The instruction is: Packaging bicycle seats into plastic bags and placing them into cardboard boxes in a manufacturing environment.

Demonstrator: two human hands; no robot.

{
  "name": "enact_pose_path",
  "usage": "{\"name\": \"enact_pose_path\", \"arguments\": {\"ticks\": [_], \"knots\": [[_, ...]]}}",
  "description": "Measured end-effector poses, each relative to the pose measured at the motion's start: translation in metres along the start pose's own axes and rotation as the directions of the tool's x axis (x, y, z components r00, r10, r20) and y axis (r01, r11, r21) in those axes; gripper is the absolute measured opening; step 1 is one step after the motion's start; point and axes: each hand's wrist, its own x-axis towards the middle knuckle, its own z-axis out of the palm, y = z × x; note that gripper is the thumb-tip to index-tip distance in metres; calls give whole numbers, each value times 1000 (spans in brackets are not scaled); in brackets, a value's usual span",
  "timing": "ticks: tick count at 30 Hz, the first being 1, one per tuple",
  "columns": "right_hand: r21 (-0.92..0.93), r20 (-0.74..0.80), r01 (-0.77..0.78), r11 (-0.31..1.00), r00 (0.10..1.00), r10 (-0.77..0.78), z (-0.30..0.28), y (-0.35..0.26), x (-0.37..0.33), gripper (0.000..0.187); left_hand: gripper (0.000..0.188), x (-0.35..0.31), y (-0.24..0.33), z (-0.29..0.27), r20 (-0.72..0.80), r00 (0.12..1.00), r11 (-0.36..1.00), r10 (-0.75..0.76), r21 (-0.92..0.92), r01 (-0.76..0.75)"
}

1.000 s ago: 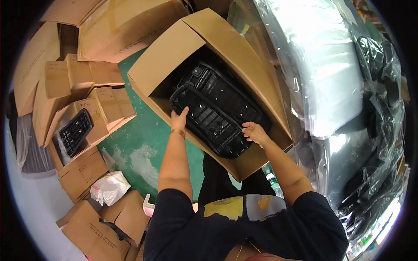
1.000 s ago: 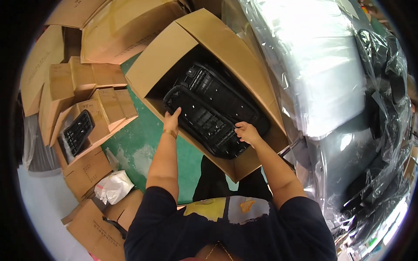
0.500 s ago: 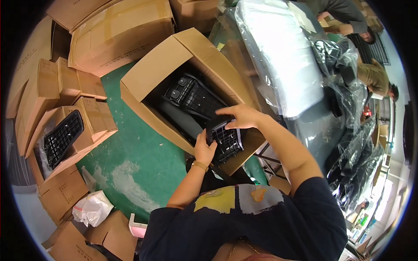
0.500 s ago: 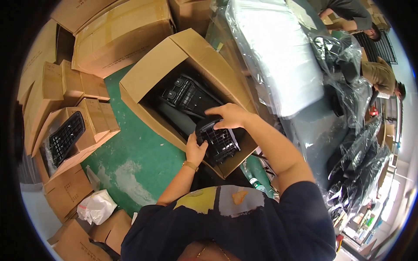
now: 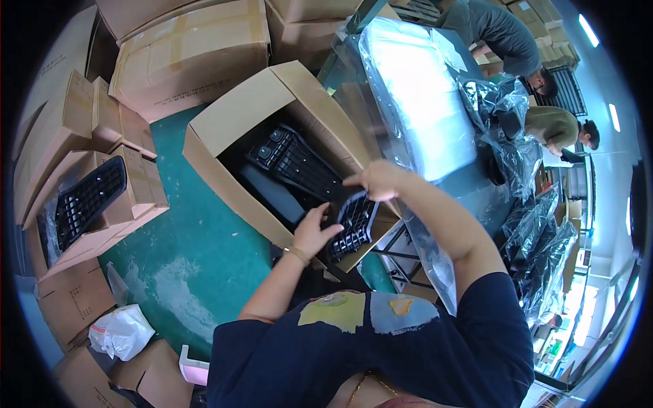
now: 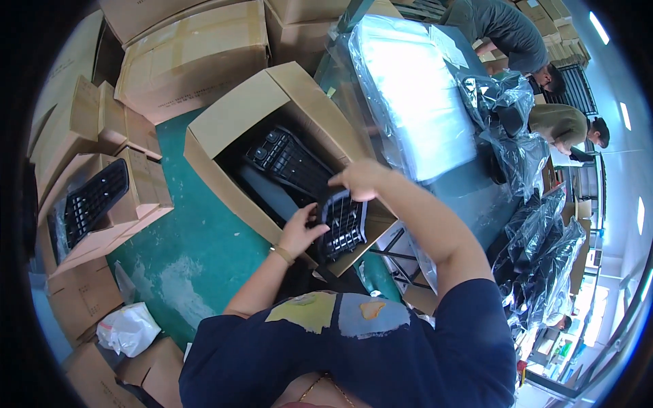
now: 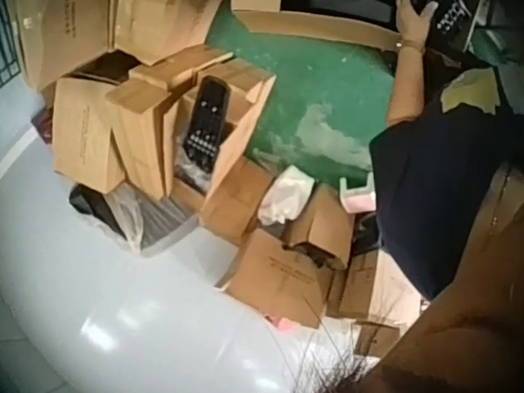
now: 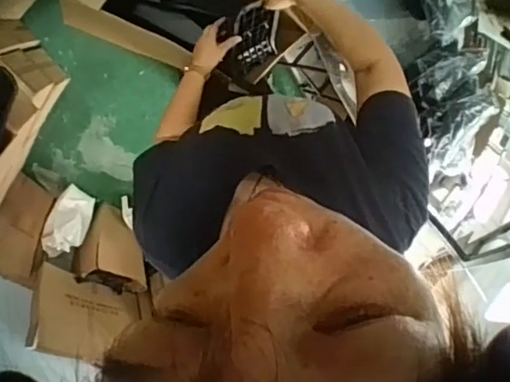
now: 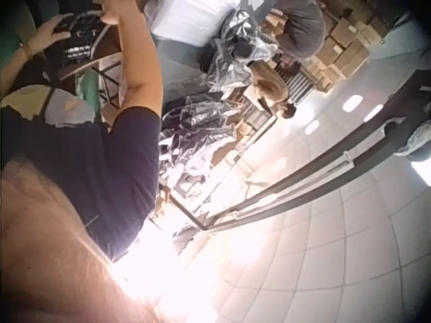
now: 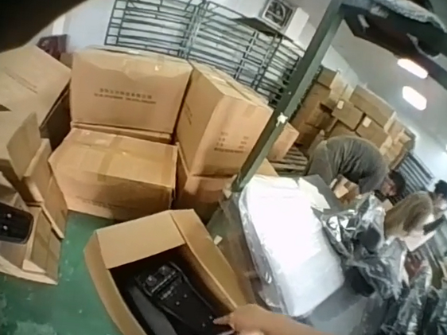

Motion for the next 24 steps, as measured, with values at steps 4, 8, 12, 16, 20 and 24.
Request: {"name": "enact_pose_path", "arguments": {"ticks": [4, 8, 12, 16, 20, 24], "knots": [[280, -153, -109, 954, 976, 157, -121, -3, -78, 49, 74, -5, -43, -59, 10, 928, 781, -372, -537, 319], [551, -345, -259, 793, 795, 499, -168, 23, -206, 37, 83, -12, -58, -72, 33, 666, 421, -745, -751, 508], [798, -554, 98, 595, 508, 660, -93, 25, -301, 45, 87, 11, 6, -49, 347, 763, 52, -545, -895, 443], [951, -252, 279, 136, 440, 862, 53, 9, -340, 57, 77, 46, 75, -56, 138, 990, -217, 33, -966, 142], [898, 87, 347, -271, 464, 882, 219, -27, -352, 53, 64, 70, 121, -60, 63, 997, -144, 44, -987, 69], [620, -111, 618, -482, 678, 727, 228, -69, -326, 77, 65, 76, 182, -39, 235, 968, -66, 88, -968, 241]]}}
